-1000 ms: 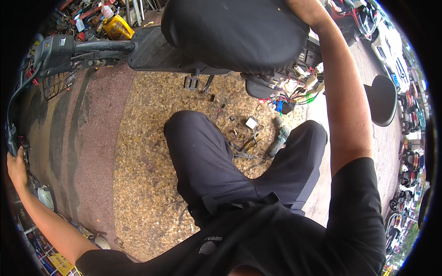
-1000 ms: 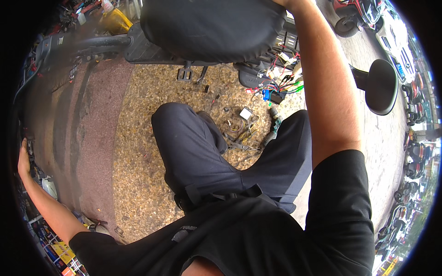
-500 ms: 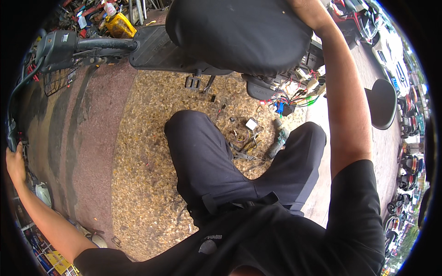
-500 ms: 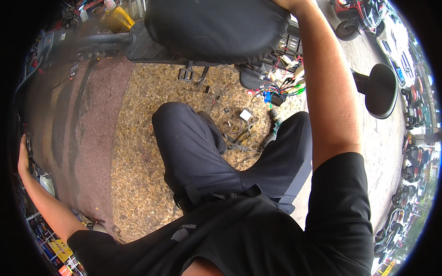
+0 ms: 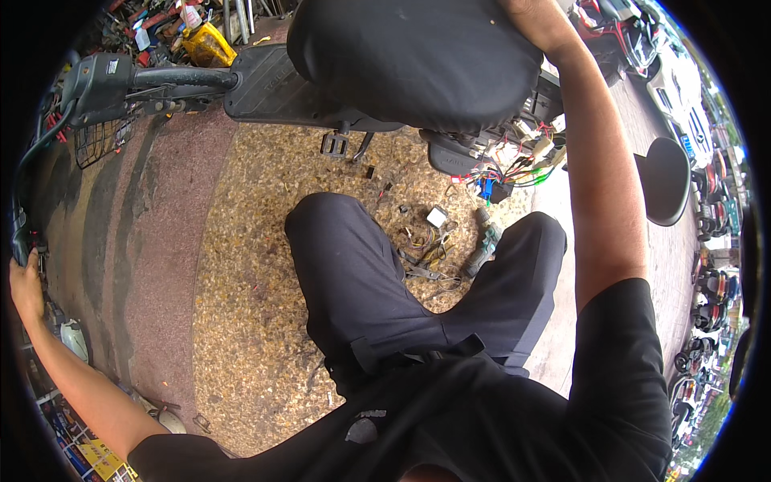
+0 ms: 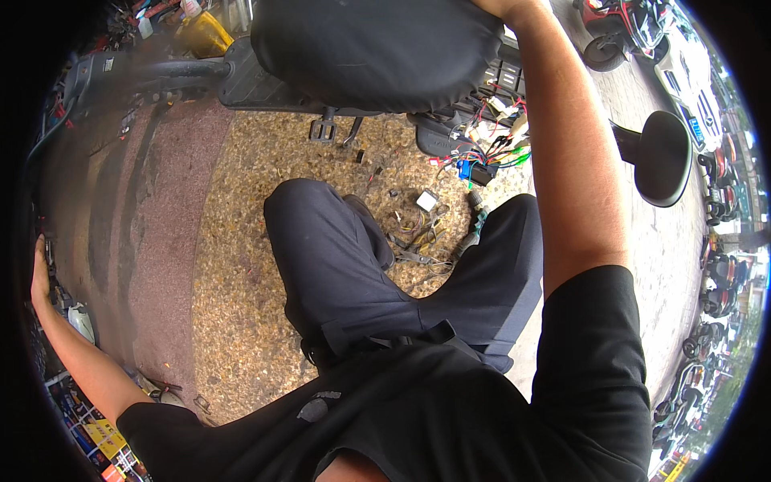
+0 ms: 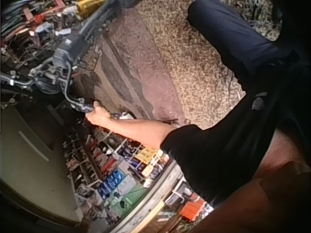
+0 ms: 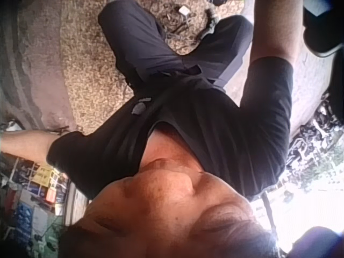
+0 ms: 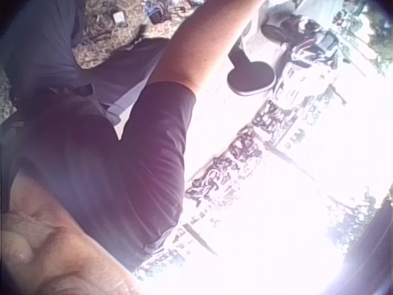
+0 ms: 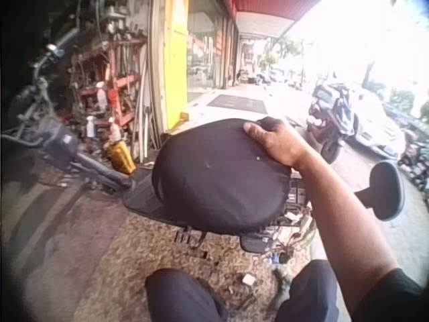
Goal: The person sits on the ground and works on the exposed wiring under the seat of a scooter. They use pliers to strip and connect wires, then wrap connections with electrical tape. The person repeatedly lifts and lowers the seat to access the wiring.
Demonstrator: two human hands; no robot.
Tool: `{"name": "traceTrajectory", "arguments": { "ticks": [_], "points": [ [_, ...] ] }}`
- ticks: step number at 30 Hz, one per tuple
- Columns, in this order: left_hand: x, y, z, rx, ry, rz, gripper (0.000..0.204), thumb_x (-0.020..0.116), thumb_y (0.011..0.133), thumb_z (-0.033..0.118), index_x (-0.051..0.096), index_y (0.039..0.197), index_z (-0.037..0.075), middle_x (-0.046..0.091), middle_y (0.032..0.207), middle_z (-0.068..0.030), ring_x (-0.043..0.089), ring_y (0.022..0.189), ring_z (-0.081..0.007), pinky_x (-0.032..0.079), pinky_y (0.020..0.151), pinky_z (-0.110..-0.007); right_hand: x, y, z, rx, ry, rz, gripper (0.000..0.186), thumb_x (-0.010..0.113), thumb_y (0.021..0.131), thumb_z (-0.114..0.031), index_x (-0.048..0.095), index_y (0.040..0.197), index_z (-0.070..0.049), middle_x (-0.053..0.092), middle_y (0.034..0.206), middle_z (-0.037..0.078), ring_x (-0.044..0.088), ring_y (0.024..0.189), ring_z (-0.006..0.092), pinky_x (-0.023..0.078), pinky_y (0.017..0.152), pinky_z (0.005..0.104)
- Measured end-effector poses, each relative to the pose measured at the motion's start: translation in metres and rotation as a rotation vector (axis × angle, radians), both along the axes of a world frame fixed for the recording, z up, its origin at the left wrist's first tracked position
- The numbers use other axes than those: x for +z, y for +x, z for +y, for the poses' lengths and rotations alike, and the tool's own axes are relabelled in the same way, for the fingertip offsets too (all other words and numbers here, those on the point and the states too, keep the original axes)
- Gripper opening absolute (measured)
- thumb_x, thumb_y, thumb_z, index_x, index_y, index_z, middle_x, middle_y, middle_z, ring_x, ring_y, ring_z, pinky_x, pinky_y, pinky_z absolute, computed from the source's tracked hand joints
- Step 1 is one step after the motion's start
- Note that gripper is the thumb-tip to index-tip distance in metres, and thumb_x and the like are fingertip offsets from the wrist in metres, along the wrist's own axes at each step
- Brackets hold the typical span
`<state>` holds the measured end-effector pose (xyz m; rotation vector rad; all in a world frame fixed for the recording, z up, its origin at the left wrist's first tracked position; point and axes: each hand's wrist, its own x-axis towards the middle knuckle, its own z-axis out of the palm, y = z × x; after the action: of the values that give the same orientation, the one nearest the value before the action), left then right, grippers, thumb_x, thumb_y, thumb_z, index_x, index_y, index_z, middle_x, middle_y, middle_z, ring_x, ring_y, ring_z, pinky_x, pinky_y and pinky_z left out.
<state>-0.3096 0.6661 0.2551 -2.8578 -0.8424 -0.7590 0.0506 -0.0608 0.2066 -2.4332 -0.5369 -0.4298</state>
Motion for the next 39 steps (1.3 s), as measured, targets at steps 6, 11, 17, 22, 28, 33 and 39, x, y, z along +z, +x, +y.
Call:
{"name": "traceTrajectory", "arguments": {
  "ticks": [6,11,17,22,28,33,39],
  "points": [
    [-0.01,-0.006,0.032,-0.012,-0.167,-0.055,0.048,0.06,0.091,0.036,0.059,0.12,-0.002,0.066,0.097,-0.012,0.06,0.086,-0.0229,0.046,0.084,-0.033,0.003,-0.011,-0.001,0.036,0.012,-0.014,0.061,0.057,0.094,-0.051,0.065,0.115,0.006,0.069,0.106,0.024,0.065,0.101,0.0316,0.048,0.092,0.0388],
    [-0.004,-0.002,0.015,0.004,-0.167,-0.042,0.049,0.06,0.091,0.037,0.059,0.12,-0.003,0.066,0.097,-0.0122,0.06,0.087,-0.0236,0.046,0.084,-0.034,0.004,-0.015,0.001,0.021,-0.009,-0.034,0.062,0.056,0.094,-0.052,0.065,0.114,0.007,0.069,0.105,0.025,0.065,0.101,0.0323,0.048,0.091,0.0393],
    [0.005,0.003,-0.02,0.009,0.101,0.042,0.049,0.06,0.091,0.038,0.059,0.119,-0.003,0.065,0.095,-0.012,0.06,0.086,-0.0231,0.046,0.083,-0.033,0.001,-0.004,-0.001,0.003,-0.024,-0.021,0.063,0.055,0.094,-0.053,0.065,0.113,0.007,0.069,0.106,0.025,0.065,0.102,0.0331,0.048,0.092,0.04],
    [0.01,0.004,-0.029,0.103,0.034,0.095,0.048,0.06,0.091,0.037,0.06,0.118,-0.003,0.064,0.092,-0.0105,0.058,0.081,-0.0209,0.046,0.079,-0.032,-0.002,0.004,-0.003,-0.018,-0.035,-0.034,0.063,0.055,0.094,-0.053,0.065,0.114,0.006,0.069,0.106,0.025,0.065,0.102,0.0331,0.048,0.092,0.0401],
    [-0.001,0.001,0.001,0.02,0.006,0.01,0.049,0.06,0.092,0.037,0.059,0.121,-0.003,0.066,0.101,-0.0135,0.061,0.091,-0.0251,0.045,0.086,-0.034,-0.003,0.005,-0.003,0.003,-0.019,-0.033,0.061,0.056,0.094,-0.052,0.065,0.114,0.005,0.069,0.106,0.024,0.065,0.102,0.0323,0.048,0.092,0.0399],
    [-0.001,0.0,0.004,0.006,0.001,0.013,0.049,0.059,0.092,0.036,0.059,0.122,-0.003,0.066,0.109,-0.0161,0.062,0.1,-0.0282,0.044,0.092,-0.036,-0.001,0.0,-0.001,0.015,-0.029,-0.046,0.061,0.055,0.094,-0.052,0.065,0.113,0.005,0.069,0.106,0.024,0.065,0.102,0.0318,0.048,0.092,0.04],
    [0.007,-0.001,-0.005,0.118,-0.023,0.102,0.049,0.06,0.092,0.037,0.059,0.121,-0.003,0.066,0.103,-0.0139,0.061,0.093,-0.0252,0.045,0.088,-0.034,0.0,-0.003,0.001,-0.021,-0.034,-0.026,0.062,0.055,0.094,-0.053,0.065,0.114,0.005,0.069,0.107,0.024,0.065,0.102,0.0322,0.048,0.092,0.0402]
  ]
}}
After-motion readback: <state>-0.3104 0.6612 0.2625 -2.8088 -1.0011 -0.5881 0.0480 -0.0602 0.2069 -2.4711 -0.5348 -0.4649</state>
